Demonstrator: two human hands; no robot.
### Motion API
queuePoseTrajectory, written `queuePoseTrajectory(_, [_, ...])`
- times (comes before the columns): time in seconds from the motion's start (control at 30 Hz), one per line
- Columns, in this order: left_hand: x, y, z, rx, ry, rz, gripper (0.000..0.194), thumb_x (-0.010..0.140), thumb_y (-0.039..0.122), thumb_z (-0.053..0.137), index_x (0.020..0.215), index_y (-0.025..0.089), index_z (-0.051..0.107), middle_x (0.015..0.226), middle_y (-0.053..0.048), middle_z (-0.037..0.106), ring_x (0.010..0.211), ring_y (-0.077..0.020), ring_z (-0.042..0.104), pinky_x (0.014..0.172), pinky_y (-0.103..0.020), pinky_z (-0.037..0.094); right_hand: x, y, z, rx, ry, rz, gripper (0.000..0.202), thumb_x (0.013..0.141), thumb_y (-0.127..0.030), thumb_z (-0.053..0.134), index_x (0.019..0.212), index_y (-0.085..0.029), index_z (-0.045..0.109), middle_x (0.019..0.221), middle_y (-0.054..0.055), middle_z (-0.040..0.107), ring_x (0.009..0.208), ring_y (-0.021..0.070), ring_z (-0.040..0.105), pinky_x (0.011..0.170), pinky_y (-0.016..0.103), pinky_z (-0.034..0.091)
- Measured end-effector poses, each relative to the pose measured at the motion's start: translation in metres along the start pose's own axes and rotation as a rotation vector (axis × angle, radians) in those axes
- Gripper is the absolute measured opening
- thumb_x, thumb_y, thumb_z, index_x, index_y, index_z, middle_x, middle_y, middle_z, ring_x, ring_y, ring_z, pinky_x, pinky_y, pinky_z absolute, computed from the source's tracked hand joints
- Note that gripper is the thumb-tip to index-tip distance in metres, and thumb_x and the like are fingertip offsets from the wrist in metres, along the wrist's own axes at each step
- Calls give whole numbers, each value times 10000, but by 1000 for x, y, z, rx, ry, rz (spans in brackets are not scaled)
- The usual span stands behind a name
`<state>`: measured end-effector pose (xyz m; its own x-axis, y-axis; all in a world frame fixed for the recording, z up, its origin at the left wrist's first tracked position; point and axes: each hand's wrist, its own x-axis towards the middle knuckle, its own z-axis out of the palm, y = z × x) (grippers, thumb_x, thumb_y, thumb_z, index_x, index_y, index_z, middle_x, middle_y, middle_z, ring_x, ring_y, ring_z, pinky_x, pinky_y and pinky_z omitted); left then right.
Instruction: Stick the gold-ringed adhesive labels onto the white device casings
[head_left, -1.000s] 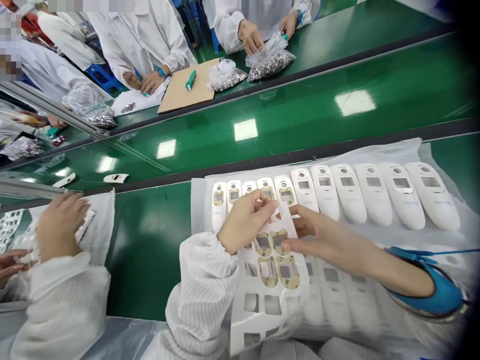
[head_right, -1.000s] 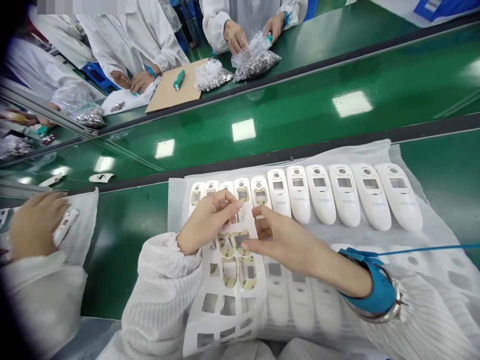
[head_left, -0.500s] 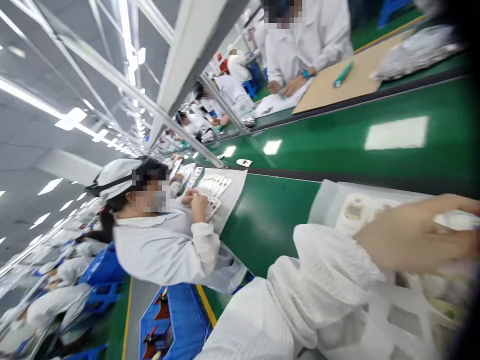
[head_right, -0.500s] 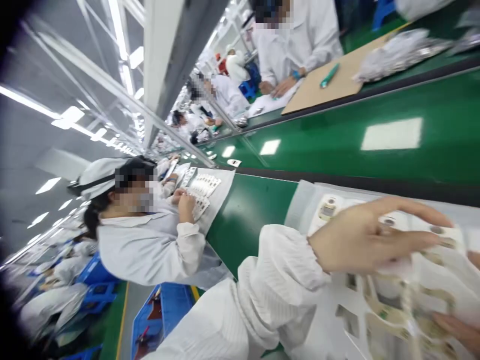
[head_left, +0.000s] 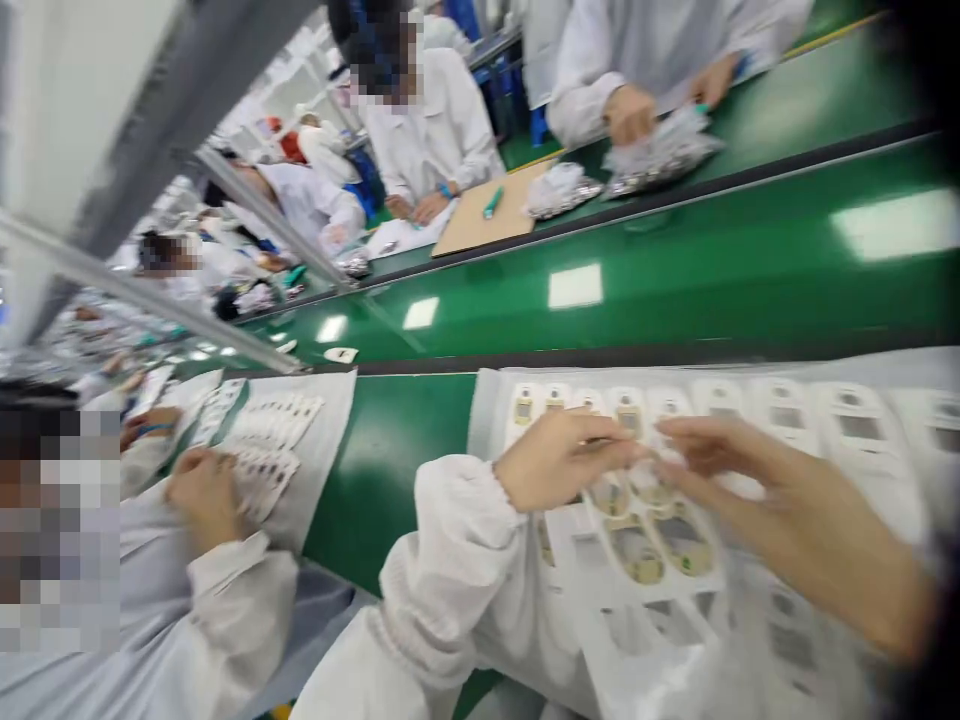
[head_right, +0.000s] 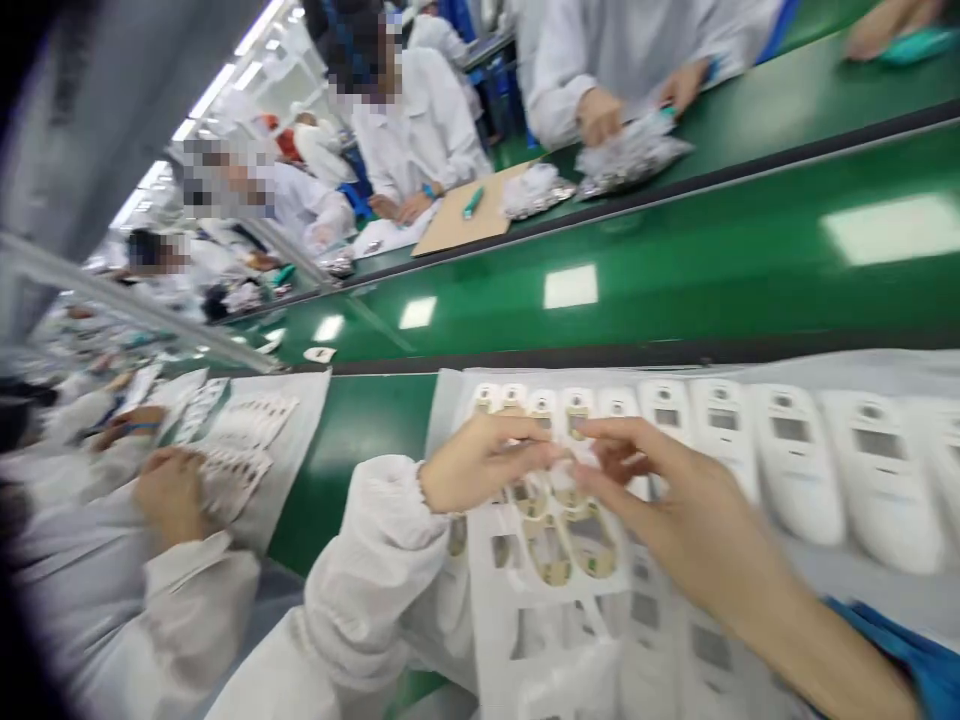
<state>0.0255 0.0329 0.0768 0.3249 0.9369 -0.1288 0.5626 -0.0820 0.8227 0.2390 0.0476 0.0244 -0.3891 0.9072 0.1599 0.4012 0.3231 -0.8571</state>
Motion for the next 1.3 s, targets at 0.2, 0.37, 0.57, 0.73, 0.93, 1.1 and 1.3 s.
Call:
queuePoseTrajectory(0.2, [6, -4, 11, -272, -75, -78, 324, 915, 403, 513, 721, 165, 618, 676, 25, 517, 657, -105, 457, 661, -230, 372, 10, -18, -5, 40, -51, -68, 79, 882, -329, 616, 881, -257, 645, 850, -7, 647, 712, 136, 602, 631, 259, 511])
queuePoseTrajectory(0.37, [15, -3, 17, -246, -120, -121, 432, 941, 453, 419, 627, 171, 509, 594, 39, 404, 592, -100, 395, 593, -235, 329, 8, -8, -12, -109, -26, -216, 46, 898, -231, 586, 919, -231, 627, 897, 9, 653, 818, 160, 624, 704, 291, 512])
queuePoseTrajectory(0.57, [28, -5, 22, -177, -207, -194, 416, 939, 431, 397, 635, 172, 514, 533, 54, 367, 525, -96, 357, 546, -243, 299, 0, -4, -15, -477, 74, -625, 134, 846, -75, 618, 915, -187, 638, 911, 57, 678, 814, 201, 592, 697, 351, 490])
queuePoseTrajectory(0.73, [37, -16, 33, 213, -174, -73, 419, 978, 338, 381, 598, 183, 469, 569, 20, 449, 624, -145, 424, 621, -277, 365, -7, -7, -34, -182, -30, -541, 89, 883, -161, 614, 878, -242, 652, 924, 29, 676, 874, 190, 582, 736, 331, 508])
queuePoseTrajectory(0.93, [38, -21, 67, 416, -55, 376, 304, 982, 266, 419, 813, 161, 649, 1072, -37, 677, 994, -203, 484, 861, -331, 480, 42, 36, -70, -1, -11, 198, 247, 824, -480, 644, 692, -280, 705, 1192, 1, 651, 1070, 288, 600, 901, 465, 483])
queuePoseTrajectory(1.1, [38, -22, 90, 541, 34, 447, 293, 972, 261, 451, 796, 168, 666, 1303, 10, 610, 1097, -224, 482, 916, -364, 500, 62, 75, -64, 22, -58, 267, 296, 776, -525, 635, 665, -262, 710, 1232, 14, 647, 1235, 339, 494, 1019, 554, 395])
queuePoseTrajectory(1.3, [36, -26, 95, 599, 41, 443, 278, 973, 252, 454, 808, 171, 663, 1348, 19, 580, 1123, -237, 500, 889, -387, 506, 55, 85, -49, -52, -1, 167, 254, 807, -480, 605, 678, -279, 692, 1183, -9, 673, 1334, 314, 379, 1103, 575, 301])
